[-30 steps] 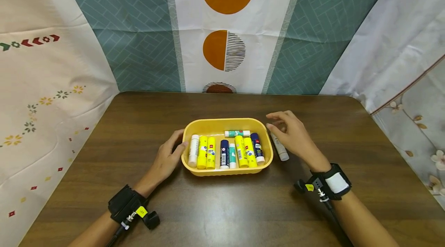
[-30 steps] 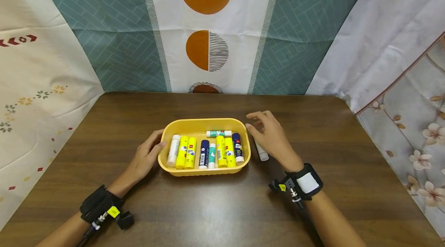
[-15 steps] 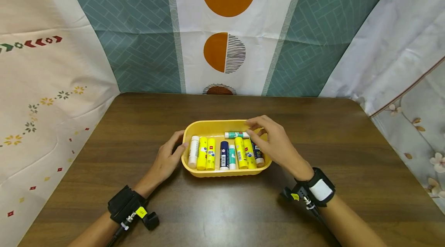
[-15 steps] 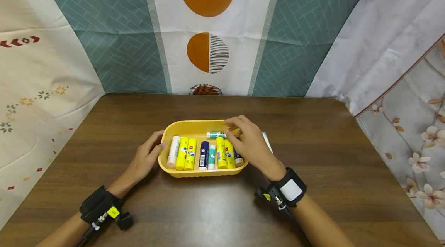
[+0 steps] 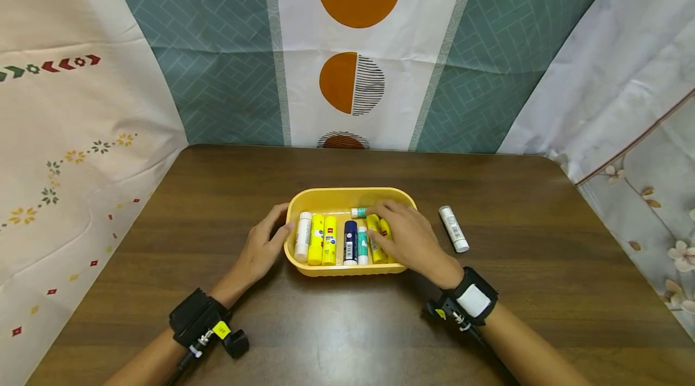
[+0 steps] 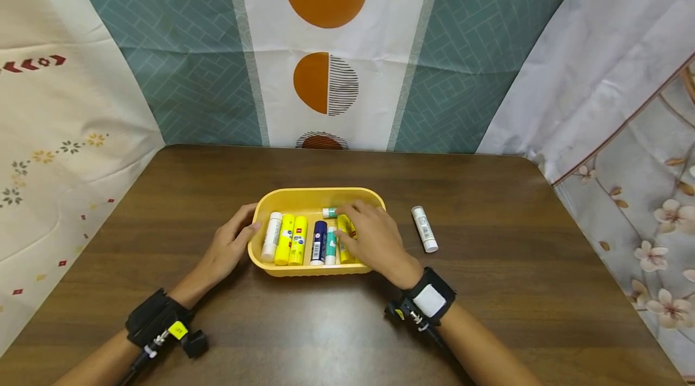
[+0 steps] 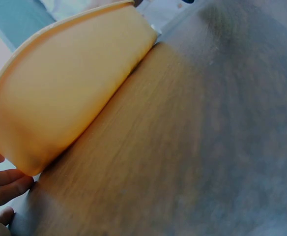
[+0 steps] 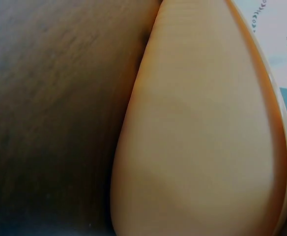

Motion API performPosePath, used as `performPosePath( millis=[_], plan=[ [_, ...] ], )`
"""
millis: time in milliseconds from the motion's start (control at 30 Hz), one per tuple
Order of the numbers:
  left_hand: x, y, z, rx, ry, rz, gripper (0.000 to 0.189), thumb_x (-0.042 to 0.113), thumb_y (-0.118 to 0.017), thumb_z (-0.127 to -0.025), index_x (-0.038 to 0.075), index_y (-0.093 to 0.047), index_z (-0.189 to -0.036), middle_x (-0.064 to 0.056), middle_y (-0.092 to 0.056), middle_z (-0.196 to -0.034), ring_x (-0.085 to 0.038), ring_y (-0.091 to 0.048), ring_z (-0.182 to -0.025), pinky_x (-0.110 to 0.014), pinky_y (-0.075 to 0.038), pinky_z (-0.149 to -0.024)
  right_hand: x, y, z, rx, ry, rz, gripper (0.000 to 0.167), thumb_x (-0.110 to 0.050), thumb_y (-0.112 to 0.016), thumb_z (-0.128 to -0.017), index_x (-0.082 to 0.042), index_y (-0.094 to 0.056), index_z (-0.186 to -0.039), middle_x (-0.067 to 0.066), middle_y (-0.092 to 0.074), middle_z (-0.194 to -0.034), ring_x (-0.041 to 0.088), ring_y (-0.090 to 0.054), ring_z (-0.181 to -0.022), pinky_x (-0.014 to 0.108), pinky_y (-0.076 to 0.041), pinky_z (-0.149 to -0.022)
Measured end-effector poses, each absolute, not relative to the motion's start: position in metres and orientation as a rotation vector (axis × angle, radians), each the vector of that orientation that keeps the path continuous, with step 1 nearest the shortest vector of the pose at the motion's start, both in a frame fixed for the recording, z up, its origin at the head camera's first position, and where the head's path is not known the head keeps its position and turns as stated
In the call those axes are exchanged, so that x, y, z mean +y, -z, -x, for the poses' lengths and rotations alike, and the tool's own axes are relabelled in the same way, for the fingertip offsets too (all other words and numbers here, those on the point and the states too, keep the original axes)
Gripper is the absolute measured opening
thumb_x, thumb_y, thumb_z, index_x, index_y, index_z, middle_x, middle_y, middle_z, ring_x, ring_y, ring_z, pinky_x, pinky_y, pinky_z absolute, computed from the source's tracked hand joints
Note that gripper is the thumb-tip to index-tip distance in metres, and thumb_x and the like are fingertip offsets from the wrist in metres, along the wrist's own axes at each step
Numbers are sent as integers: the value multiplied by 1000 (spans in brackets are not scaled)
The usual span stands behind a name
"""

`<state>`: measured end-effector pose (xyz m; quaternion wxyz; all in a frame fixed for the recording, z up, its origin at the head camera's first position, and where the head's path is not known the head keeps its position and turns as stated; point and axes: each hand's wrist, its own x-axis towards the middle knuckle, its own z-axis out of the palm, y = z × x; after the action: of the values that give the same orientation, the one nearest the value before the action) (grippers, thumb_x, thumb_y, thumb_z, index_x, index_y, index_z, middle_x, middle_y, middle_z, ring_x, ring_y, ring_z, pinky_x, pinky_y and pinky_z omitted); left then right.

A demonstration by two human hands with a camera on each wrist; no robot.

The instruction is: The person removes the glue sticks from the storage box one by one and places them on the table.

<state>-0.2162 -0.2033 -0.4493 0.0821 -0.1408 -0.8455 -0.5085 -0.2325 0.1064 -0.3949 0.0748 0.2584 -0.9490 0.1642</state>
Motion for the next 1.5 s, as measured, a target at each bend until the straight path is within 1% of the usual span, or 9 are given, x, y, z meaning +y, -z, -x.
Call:
performPosePath(
  millis=[267, 500, 600, 700, 867, 1000, 1167, 1333, 1500],
  plan=[
    [-205, 449, 215, -2531, 1529, 416, 39, 24, -50, -106, 15, -50, -144, -10, -58, -141, -28, -54, -128, -54, -40, -107, 104, 395, 232, -2863, -478, -771, 42, -38, -75, -91, -17, -69, -127, 3, -63, -121, 23, -60, -100, 45, -51, -87],
    [-203, 450, 217, -2537, 1517, 427, 39, 25, -50, -106, 15, -51, -144, -10, -58, -140, -28, -54, -128, -54, -41, -107, 105, 396, 231, -2840, -452, -804, 42, -38, -79, -88, -16, -71, -123, 1, -62, -107, 19, -54, -93, 36, -48, -79],
    [-203, 450, 217, -2534, 1523, 429, 38, 25, -51, -106, 14, -51, -143, -10, -58, -139, -28, -54, -127, -54, -41, -107, 105, 396, 231, -2838, -420, -805, 45, -40, -80, -87, -16, -71, -124, 1, -64, -109, 19, -50, -95, 35, -46, -81],
    [-203, 450, 216, -2535, 1524, 427, 39, 26, -51, -106, 14, -51, -143, -10, -58, -140, -28, -54, -128, -54, -40, -107, 106, 397, 231, -2838, -404, -803, 48, -41, -79, -87, -16, -70, -126, 1, -65, -112, 21, -49, -100, 37, -45, -86],
    [-201, 448, 216, -2535, 1522, 427, 39, 26, -51, -106, 13, -51, -143, -11, -58, -140, -29, -54, -128, -54, -40, -107, 107, 397, 231, -2835, -412, -796, 50, -40, -80, -86, -15, -70, -128, 3, -62, -111, 22, -49, -102, 40, -45, -89],
    [-201, 447, 215, -2538, 1520, 430, 40, 26, -50, -106, 13, -50, -144, -11, -58, -140, -29, -54, -128, -54, -40, -108, 107, 397, 230, -2821, -432, -787, 43, -39, -79, -87, -13, -74, -122, 3, -61, -109, 22, -50, -102, 40, -46, -91],
    [-201, 448, 215, -2536, 1521, 429, 40, 26, -51, -106, 13, -51, -144, -11, -59, -139, -28, -54, -128, -54, -40, -107, 107, 397, 230, -2775, -506, -774, 34, -36, -77, -89, -13, -77, -113, 2, -62, -105, 20, -51, -97, 37, -47, -87],
    [-201, 448, 215, -2540, 1508, 428, 40, 27, -50, -107, 14, -50, -144, -11, -58, -140, -28, -53, -129, -54, -40, -108, 108, 398, 229, -2734, -592, -761, 31, -35, -77, -90, -13, -76, -111, 2, -64, -105, 19, -54, -96, 38, -49, -85],
    [-202, 448, 215, -2544, 1514, 425, 40, 28, -50, -107, 16, -50, -144, -10, -57, -141, -28, -52, -130, -55, -39, -109, 109, 398, 229, -2722, -699, -754, 27, -32, -78, -90, -14, -73, -110, -1, -69, -108, 19, -59, -99, 41, -51, -87]
  ],
)
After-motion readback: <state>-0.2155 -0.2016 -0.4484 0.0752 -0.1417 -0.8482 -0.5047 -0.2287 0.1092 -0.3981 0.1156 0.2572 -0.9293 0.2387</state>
